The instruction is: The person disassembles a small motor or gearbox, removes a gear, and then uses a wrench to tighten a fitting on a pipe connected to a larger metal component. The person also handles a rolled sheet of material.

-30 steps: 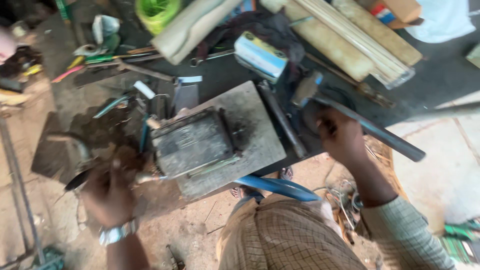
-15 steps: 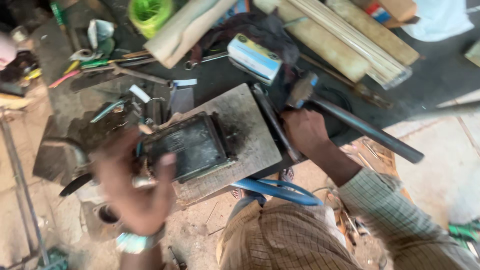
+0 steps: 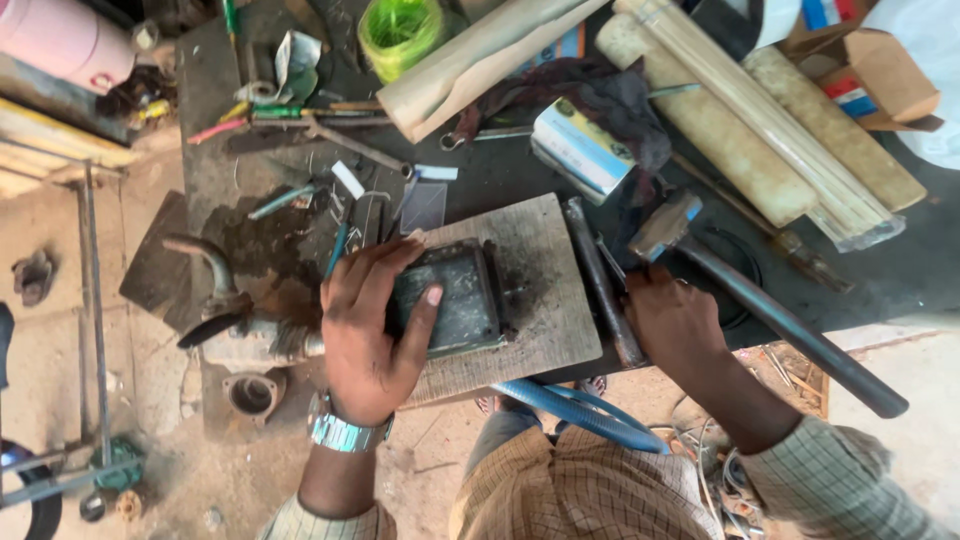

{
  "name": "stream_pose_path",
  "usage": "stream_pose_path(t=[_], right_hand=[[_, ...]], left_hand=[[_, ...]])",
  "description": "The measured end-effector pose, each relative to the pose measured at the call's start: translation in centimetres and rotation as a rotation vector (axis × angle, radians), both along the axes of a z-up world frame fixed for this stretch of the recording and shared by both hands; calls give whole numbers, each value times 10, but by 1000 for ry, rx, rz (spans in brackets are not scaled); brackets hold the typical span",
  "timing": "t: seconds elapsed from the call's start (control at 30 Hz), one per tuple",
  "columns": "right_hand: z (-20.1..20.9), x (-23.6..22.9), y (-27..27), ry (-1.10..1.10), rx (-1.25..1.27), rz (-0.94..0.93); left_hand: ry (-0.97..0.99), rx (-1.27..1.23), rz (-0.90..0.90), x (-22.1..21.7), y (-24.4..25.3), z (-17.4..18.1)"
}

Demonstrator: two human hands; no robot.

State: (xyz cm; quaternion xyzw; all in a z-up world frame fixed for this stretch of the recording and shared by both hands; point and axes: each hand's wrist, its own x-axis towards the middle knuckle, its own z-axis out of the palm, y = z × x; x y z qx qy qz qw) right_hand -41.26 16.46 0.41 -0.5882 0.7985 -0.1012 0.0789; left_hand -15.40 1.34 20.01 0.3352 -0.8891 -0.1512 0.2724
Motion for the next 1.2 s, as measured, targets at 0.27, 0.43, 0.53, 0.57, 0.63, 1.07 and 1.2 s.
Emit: stream_pose_path(t=[0.27, 0.43, 0.53, 0.57, 0.63, 1.07, 1.2], right_hand=[[-1, -1, -7, -319, 178, -225], [3, -17, 23, -569, -84, -274], [1, -20, 48, -1033, -247, -375], [1, -19, 54, -1216, -319, -415], [1, -12, 67, -1421, -451, -391], [13, 37, 67, -1789, -646, -303], [16, 78, 42, -1692, -298, -145]], left_hand=[[47, 3, 23, 1, 2, -4], [58, -3, 25, 1, 2, -4], [67, -7, 34, 2, 1, -8], [71, -12, 34, 1, 1, -9], [73, 0, 33, 2, 2, -8], [92, 3, -3, 2, 2, -8], [93, 21, -3, 1, 2, -7]])
